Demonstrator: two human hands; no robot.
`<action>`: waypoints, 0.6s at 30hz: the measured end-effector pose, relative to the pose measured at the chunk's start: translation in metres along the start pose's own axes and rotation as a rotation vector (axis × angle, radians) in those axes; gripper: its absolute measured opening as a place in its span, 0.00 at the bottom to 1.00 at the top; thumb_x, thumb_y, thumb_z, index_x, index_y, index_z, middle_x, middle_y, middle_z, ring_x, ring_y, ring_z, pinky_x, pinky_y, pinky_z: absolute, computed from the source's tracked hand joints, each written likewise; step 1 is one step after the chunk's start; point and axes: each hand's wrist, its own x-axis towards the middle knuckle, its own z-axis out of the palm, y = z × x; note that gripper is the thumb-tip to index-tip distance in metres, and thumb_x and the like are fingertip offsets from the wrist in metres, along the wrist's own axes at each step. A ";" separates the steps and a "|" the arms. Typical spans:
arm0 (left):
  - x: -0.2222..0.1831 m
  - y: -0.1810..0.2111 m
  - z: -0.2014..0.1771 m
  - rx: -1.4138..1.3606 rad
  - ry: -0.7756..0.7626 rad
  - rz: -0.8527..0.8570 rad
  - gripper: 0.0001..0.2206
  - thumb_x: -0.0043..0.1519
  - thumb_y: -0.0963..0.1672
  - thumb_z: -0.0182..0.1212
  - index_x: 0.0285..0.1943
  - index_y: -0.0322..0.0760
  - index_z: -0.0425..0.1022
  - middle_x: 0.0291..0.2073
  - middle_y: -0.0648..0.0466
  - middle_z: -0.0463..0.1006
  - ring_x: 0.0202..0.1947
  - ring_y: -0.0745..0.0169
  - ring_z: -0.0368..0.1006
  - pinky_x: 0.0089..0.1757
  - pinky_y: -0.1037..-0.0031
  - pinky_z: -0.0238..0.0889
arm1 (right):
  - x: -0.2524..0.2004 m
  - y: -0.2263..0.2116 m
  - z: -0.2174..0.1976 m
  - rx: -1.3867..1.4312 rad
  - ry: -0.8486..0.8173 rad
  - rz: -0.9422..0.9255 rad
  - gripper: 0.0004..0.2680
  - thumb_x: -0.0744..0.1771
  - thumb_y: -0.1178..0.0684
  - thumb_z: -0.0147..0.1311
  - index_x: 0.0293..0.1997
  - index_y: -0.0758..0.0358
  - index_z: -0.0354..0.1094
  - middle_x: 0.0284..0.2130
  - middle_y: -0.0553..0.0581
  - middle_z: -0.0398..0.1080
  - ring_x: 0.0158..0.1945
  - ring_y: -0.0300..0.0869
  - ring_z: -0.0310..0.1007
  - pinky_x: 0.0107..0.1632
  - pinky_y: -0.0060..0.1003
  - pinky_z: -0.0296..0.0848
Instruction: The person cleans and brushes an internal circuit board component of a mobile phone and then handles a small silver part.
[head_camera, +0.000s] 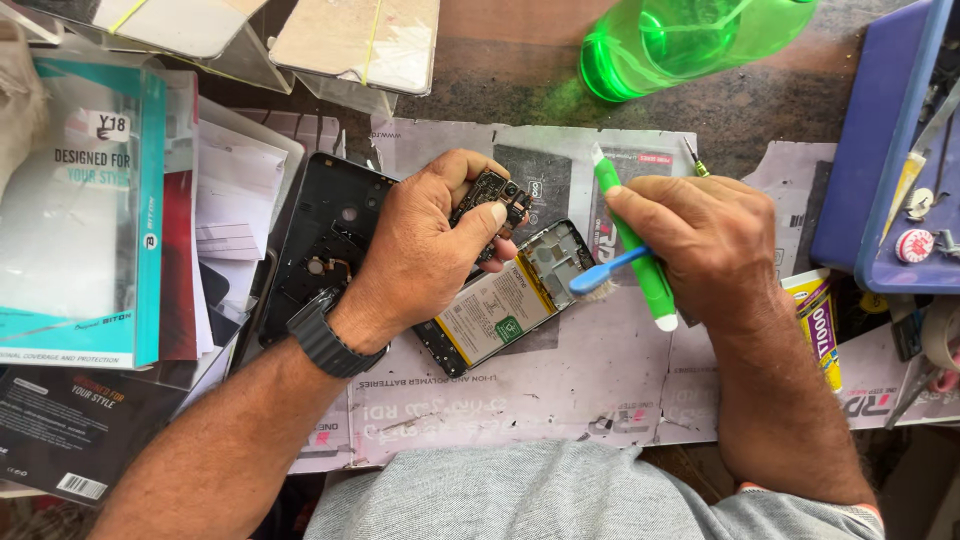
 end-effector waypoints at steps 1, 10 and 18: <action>0.000 0.000 0.000 -0.007 0.001 -0.001 0.08 0.66 0.39 0.54 0.52 0.29 0.71 0.34 0.54 0.79 0.30 0.72 0.79 0.30 0.80 0.78 | 0.000 0.001 0.000 -0.022 -0.014 -0.001 0.09 0.66 0.55 0.65 0.49 0.61 0.74 0.43 0.56 0.78 0.41 0.47 0.80 0.40 0.43 0.75; 0.001 0.002 0.000 0.016 0.006 -0.020 0.08 0.64 0.38 0.54 0.51 0.28 0.71 0.33 0.53 0.79 0.29 0.72 0.80 0.30 0.79 0.79 | -0.001 -0.001 -0.032 -0.035 -0.204 0.334 0.13 0.61 0.59 0.64 0.50 0.61 0.75 0.45 0.58 0.74 0.33 0.46 0.77 0.36 0.41 0.76; 0.002 -0.001 -0.002 -0.029 -0.009 -0.025 0.08 0.65 0.39 0.54 0.52 0.29 0.71 0.34 0.53 0.82 0.29 0.73 0.79 0.29 0.79 0.78 | 0.005 -0.022 -0.009 0.221 -0.062 0.178 0.14 0.67 0.63 0.60 0.59 0.62 0.70 0.40 0.59 0.72 0.37 0.49 0.75 0.37 0.42 0.73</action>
